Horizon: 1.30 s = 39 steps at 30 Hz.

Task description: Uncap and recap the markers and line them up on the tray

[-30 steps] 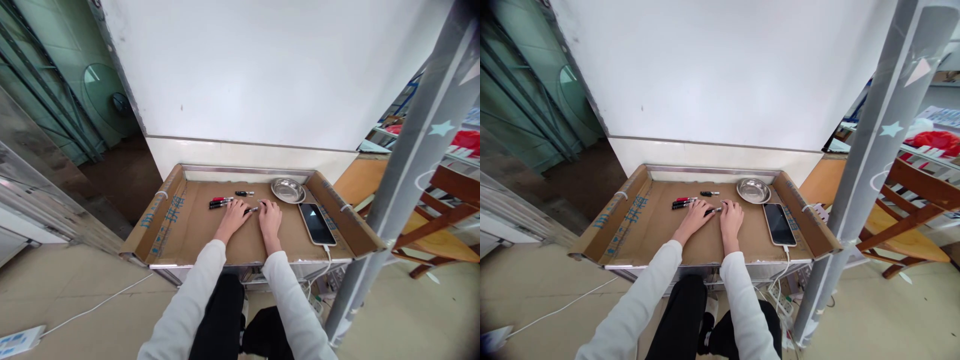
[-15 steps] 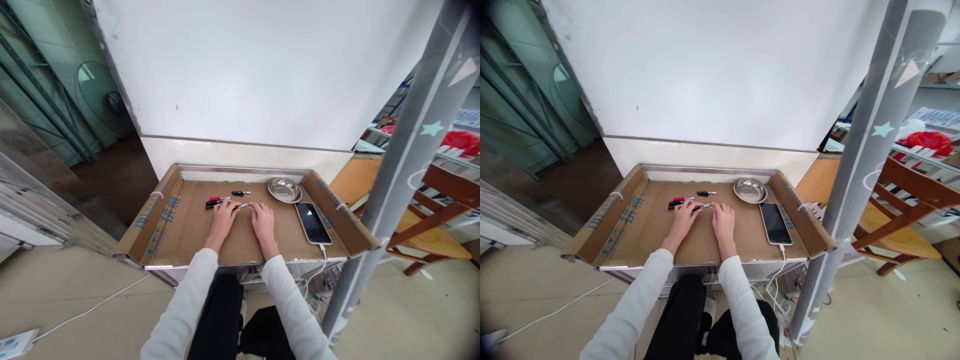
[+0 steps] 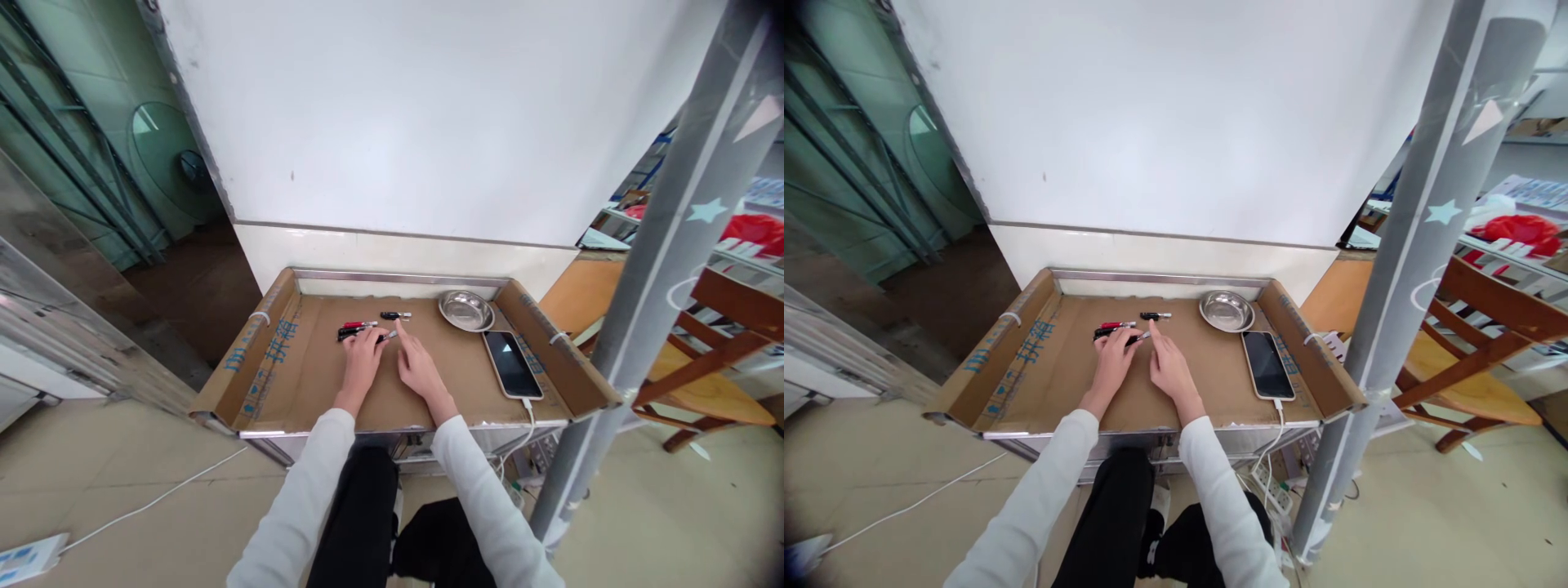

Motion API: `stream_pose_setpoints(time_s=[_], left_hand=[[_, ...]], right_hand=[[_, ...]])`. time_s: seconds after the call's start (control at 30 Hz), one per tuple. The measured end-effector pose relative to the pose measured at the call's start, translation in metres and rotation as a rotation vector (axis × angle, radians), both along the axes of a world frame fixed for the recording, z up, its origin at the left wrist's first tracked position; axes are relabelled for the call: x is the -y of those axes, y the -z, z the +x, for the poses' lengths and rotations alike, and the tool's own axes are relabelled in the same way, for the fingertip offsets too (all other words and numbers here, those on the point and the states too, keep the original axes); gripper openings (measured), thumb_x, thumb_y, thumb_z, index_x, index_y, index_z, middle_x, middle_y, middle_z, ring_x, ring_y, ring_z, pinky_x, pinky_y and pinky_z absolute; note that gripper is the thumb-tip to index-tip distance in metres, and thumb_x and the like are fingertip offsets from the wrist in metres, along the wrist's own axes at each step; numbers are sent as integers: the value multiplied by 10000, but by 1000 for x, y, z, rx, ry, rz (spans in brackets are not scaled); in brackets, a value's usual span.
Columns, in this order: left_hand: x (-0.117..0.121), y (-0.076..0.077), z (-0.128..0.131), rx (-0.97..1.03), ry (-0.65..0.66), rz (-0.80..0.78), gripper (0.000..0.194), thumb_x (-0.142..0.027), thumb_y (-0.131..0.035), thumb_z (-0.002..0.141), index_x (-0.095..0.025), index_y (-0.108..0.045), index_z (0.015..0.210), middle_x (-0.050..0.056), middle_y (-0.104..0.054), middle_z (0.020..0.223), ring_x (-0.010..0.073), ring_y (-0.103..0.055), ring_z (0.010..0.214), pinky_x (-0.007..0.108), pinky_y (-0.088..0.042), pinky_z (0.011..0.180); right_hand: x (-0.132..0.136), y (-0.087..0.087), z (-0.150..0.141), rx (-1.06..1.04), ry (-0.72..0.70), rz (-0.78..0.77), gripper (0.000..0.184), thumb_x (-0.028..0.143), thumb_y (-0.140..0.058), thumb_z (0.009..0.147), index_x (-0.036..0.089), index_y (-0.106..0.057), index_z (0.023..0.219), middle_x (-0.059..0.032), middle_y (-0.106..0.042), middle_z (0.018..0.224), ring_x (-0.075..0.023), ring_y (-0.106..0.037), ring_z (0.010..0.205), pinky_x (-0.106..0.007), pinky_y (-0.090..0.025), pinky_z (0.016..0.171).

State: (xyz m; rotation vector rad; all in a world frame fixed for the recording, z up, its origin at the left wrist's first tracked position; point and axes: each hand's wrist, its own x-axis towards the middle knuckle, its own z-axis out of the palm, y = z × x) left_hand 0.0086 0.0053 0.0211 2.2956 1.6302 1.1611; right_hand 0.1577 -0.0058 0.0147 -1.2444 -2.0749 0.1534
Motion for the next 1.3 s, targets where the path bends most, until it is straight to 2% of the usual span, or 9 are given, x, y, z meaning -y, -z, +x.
stream_pose_setpoints(time_s=[0.07,0.27,0.37,0.47,0.6,0.73,0.87,1.1,1.3], left_hand=[[5,0,-3,-2,-119,-16,190,-319,-477,884,-277,-596,1026,35,-639,1060,225,-480,973,374,-302,833],[12,8,-11,-60,-344,-105,187,-238,-482,869,-258,-617,997,64,-607,1034,247,-448,871,385,-361,763],[7,12,-12,-61,-357,-110,211,-181,-452,870,-226,-613,998,84,-558,1054,232,-475,877,367,-388,761],[1,14,-11,-60,-384,-93,219,-159,-439,865,-193,-601,1009,105,-524,1064,233,-490,896,369,-405,775],[-8,14,-7,-70,-328,-59,281,-80,-378,857,-173,-577,1033,104,-524,1045,216,-511,894,363,-412,817],[-11,12,3,-129,-187,8,306,-38,-361,831,-164,-552,1035,102,-528,1057,212,-518,952,341,-414,832],[-10,10,21,-285,-2,59,263,-71,-372,844,-174,-543,1014,84,-551,1012,212,-522,967,340,-405,846],[-39,13,46,-329,-189,9,302,-90,-308,872,-124,-514,1089,129,-556,1028,246,-518,986,383,-394,848],[-53,16,49,-289,-170,5,233,-109,-342,863,-111,-540,986,145,-551,981,259,-508,960,396,-374,862]], right_hand=[[0,0,-1,7,-18,-15,633,119,-302,843,193,-132,1449,-79,-521,1275,-186,-496,1082,-339,-417,912],[-5,8,1,103,269,-66,391,134,-317,860,162,-514,1196,-103,-594,1070,-208,-510,1006,-348,-395,894],[-10,9,3,163,334,-157,381,153,-339,863,165,-498,1209,-104,-599,1063,-201,-529,1002,-316,-397,863],[-19,2,5,185,327,-247,490,175,-366,859,191,-343,1347,-85,-614,1089,-185,-574,958,-279,-412,805],[-32,-7,3,263,420,-413,549,233,-362,886,237,-207,1414,-47,-678,891,-190,-636,786,-265,-419,679],[-36,-5,-8,317,565,-361,446,243,-305,923,235,-309,1369,-70,-681,871,-198,-648,799,-269,-420,693],[-33,-1,-13,302,605,-355,354,249,-287,935,213,-444,1250,-77,-677,868,-192,-649,804,-261,-426,689],[-32,-4,-11,285,615,-333,384,212,-314,922,243,-382,1299,-66,-681,891,-182,-650,791,-263,-429,680],[-34,-2,-11,264,586,-328,298,272,-312,936,224,-506,1156,-82,-678,922,-178,-646,802,-258,-418,678]])
